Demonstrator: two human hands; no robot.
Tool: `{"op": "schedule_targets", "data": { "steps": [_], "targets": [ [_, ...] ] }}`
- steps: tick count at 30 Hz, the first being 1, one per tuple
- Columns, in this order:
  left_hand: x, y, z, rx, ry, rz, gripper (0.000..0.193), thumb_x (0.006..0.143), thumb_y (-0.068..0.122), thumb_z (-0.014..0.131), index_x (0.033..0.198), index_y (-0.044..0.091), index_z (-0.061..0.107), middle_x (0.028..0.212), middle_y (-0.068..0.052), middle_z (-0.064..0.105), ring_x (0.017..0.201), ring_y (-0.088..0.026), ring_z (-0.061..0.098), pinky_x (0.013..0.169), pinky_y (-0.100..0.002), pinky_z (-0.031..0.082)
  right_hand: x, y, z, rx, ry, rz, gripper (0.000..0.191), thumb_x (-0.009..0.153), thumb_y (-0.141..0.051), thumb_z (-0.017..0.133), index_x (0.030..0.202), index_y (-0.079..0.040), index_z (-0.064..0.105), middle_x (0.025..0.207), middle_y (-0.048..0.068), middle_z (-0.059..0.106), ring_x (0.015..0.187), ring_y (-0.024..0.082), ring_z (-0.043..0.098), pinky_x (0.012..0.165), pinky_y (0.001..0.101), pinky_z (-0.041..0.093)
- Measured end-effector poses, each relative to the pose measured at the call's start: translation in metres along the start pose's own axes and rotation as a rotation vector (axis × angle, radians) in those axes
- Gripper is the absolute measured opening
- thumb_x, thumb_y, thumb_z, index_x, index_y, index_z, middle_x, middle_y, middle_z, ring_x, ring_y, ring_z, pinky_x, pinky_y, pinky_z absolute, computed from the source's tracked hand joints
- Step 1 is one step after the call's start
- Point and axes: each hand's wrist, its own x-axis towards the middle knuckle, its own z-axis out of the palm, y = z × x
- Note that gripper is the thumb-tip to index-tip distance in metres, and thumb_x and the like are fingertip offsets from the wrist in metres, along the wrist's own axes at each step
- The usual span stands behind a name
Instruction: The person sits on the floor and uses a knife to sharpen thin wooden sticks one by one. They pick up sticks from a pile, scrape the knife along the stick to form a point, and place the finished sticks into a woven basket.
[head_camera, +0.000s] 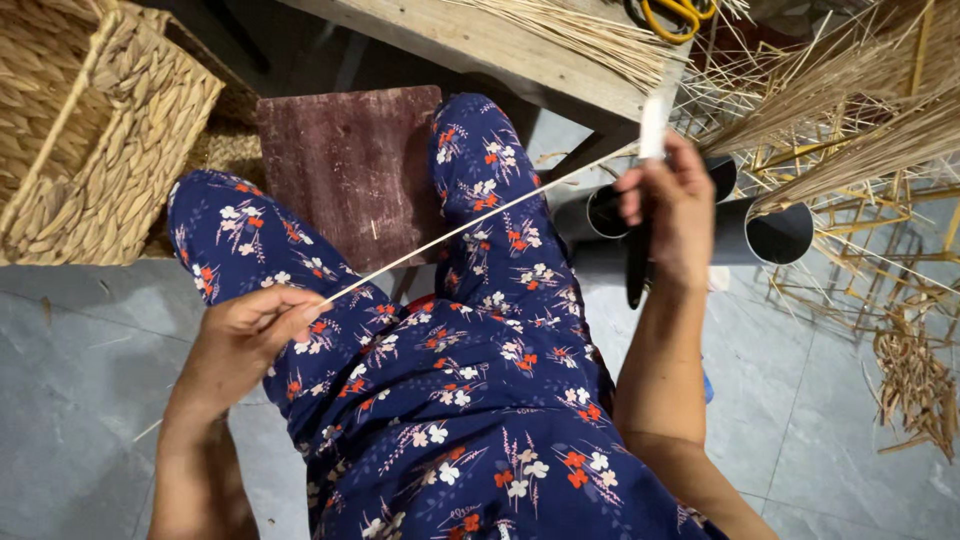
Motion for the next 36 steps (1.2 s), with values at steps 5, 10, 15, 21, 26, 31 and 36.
{"op": "schedule_targets", "data": {
  "steps": [5, 10, 15, 21, 26, 31, 36],
  "targets": [
    [-0.008, 0.005, -0.006, -0.088, 0.125, 0.106, 0.016, 0.096, 0.010, 0.069, 0.109, 0.002, 0.076, 0.085, 0.000, 0.071, 0.072, -0.004, 0.059, 0.063, -0.019, 0.047, -0.002, -0.016, -0.019, 0.145, 0.041, -0.108, 0.025, 0.116, -0.010, 0.054, 0.139, -0.002, 0.051, 0.083, 0.010, 0.066, 0.062, 0.014, 0.059, 0.053, 0.0251, 0.046],
    [0.016, 0.021, 0.024, -0.151, 0.159, 0.166, 0.016, 0.098, 0.009, 0.067, 0.112, 0.002, 0.073, 0.085, 0.001, 0.071, 0.071, -0.004, 0.061, 0.062, -0.019, 0.047, -0.031, -0.022, 0.048, -0.039, -0.195, 0.087, 0.045, 0.105, -0.012, 0.057, 0.146, -0.007, 0.040, 0.088, 0.015, 0.071, 0.054, 0.018, 0.063, 0.047, 0.0285, 0.051],
    [0.040, 0.041, 0.060, -0.295, 0.100, 0.241, 0.012, 0.101, 0.009, 0.067, 0.109, 0.002, 0.073, 0.085, 0.002, 0.069, 0.074, -0.003, 0.061, 0.067, -0.019, 0.050, -0.067, -0.020, 0.131, 0.008, -0.622, 0.313, 0.053, 0.104, -0.013, 0.057, 0.152, -0.011, 0.035, 0.082, 0.014, 0.071, 0.056, 0.019, 0.069, 0.048, 0.0271, 0.054],
    [0.039, 0.053, 0.069, -0.198, 0.085, 0.231, 0.013, 0.099, 0.012, 0.068, 0.107, 0.002, 0.073, 0.079, 0.003, 0.069, 0.070, -0.003, 0.061, 0.062, -0.019, 0.052, -0.069, -0.015, 0.153, 0.050, -0.688, 0.372, 0.044, 0.106, -0.011, 0.055, 0.147, -0.009, 0.041, 0.085, 0.013, 0.071, 0.061, 0.017, 0.069, 0.049, 0.0253, 0.053],
    [0.035, 0.054, 0.066, -0.179, 0.069, 0.247, 0.014, 0.100, 0.013, 0.068, 0.108, 0.003, 0.074, 0.078, 0.003, 0.069, 0.069, -0.003, 0.061, 0.062, -0.019, 0.050, -0.067, -0.007, 0.143, 0.062, -0.639, 0.351, 0.039, 0.106, -0.011, 0.056, 0.144, -0.007, 0.047, 0.084, 0.013, 0.070, 0.060, 0.017, 0.068, 0.047, 0.0240, 0.050],
    [0.030, 0.053, 0.063, -0.136, 0.077, 0.231, 0.014, 0.099, 0.013, 0.069, 0.107, 0.003, 0.075, 0.078, 0.002, 0.071, 0.069, -0.002, 0.062, 0.061, -0.019, 0.051, -0.062, -0.009, 0.129, 0.075, -0.565, 0.351, 0.039, 0.103, -0.009, 0.057, 0.141, -0.006, 0.049, 0.084, 0.013, 0.070, 0.058, 0.018, 0.067, 0.045, 0.0242, 0.049],
    [0.025, 0.051, 0.057, -0.156, 0.066, 0.221, 0.014, 0.098, 0.012, 0.069, 0.108, 0.003, 0.074, 0.080, 0.002, 0.073, 0.070, -0.002, 0.064, 0.063, -0.018, 0.054, -0.055, -0.014, 0.114, 0.102, -0.489, 0.287, 0.038, 0.103, -0.006, 0.059, 0.139, -0.002, 0.051, 0.084, 0.015, 0.070, 0.057, 0.018, 0.066, 0.045, 0.0252, 0.049]
  ]
}}
